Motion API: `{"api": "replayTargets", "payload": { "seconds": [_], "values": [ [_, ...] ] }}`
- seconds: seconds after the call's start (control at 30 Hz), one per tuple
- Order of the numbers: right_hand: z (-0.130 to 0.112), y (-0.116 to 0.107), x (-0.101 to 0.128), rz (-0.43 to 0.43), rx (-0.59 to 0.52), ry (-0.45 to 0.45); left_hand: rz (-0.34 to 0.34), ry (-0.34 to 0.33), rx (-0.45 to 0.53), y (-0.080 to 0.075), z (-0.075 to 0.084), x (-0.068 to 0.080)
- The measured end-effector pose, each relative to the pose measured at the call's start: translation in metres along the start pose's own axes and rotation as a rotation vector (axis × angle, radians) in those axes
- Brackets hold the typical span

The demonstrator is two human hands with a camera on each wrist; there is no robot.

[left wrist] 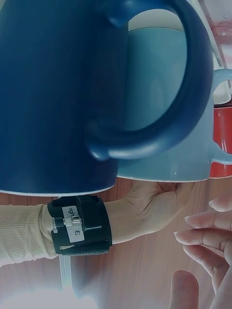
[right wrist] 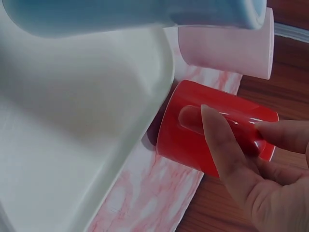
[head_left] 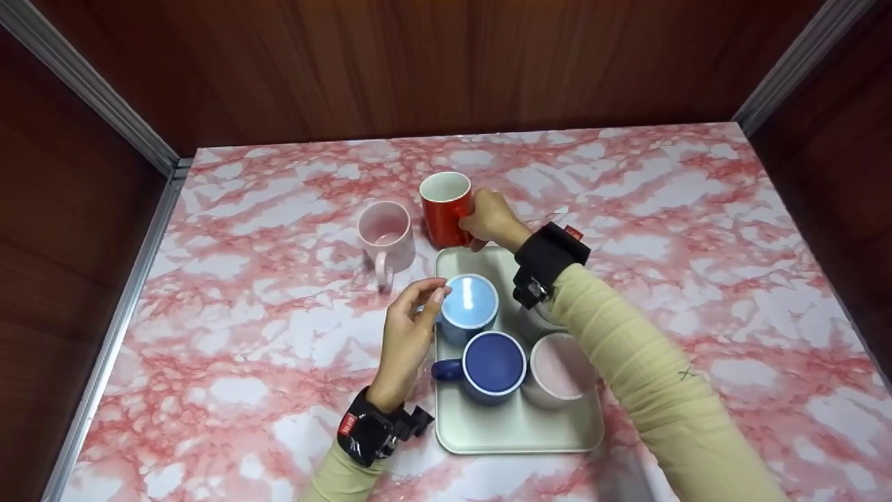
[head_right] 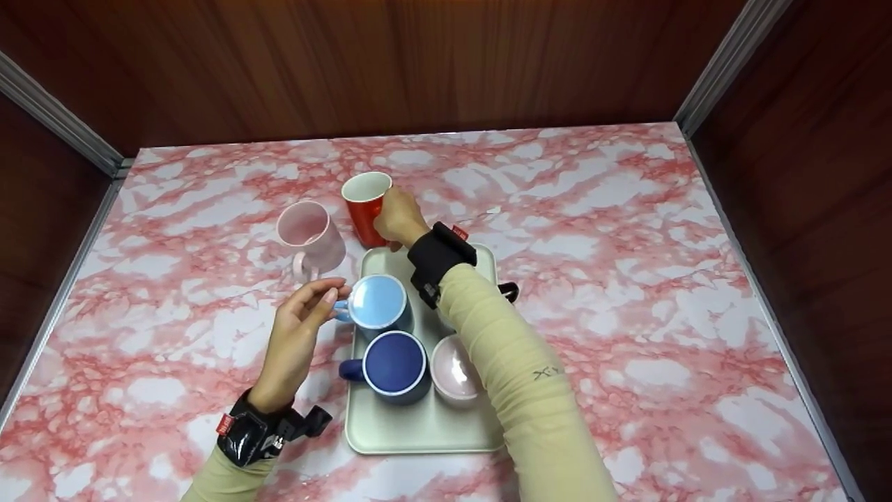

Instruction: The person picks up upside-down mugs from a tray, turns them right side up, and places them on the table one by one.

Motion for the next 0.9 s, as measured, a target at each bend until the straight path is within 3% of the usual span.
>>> {"api": "replayTargets", "payload": {
  "seconds": [0.43, 0.7, 0.9],
  "values": [
    [0.0, 0.006, 0.0, -0.079, -0.034, 0.066, 0.01, -0.066, 0.004, -0.001, -0.003, 0.002],
    [-0.003, 0.011, 0.002, -0.159, -0.122, 0.024, 0.006, -0.009, -0.009, 0.0, -0.004, 0.001],
    [-0.002, 0.014, 0.003, -0.198, -0.17, 0.016, 0.007, -0.018, -0.01, -0.001, -0.005, 0.002]
  ]
}}
Point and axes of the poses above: each hand's wrist, its own x-axis away from the middle knuckle, its own y-axis out of the palm, z = x × y, the point moved 4 cm from there along -x, towards the middle knuckle, and after that the axes turned 11 degrees about y, right-handed, at the moved point
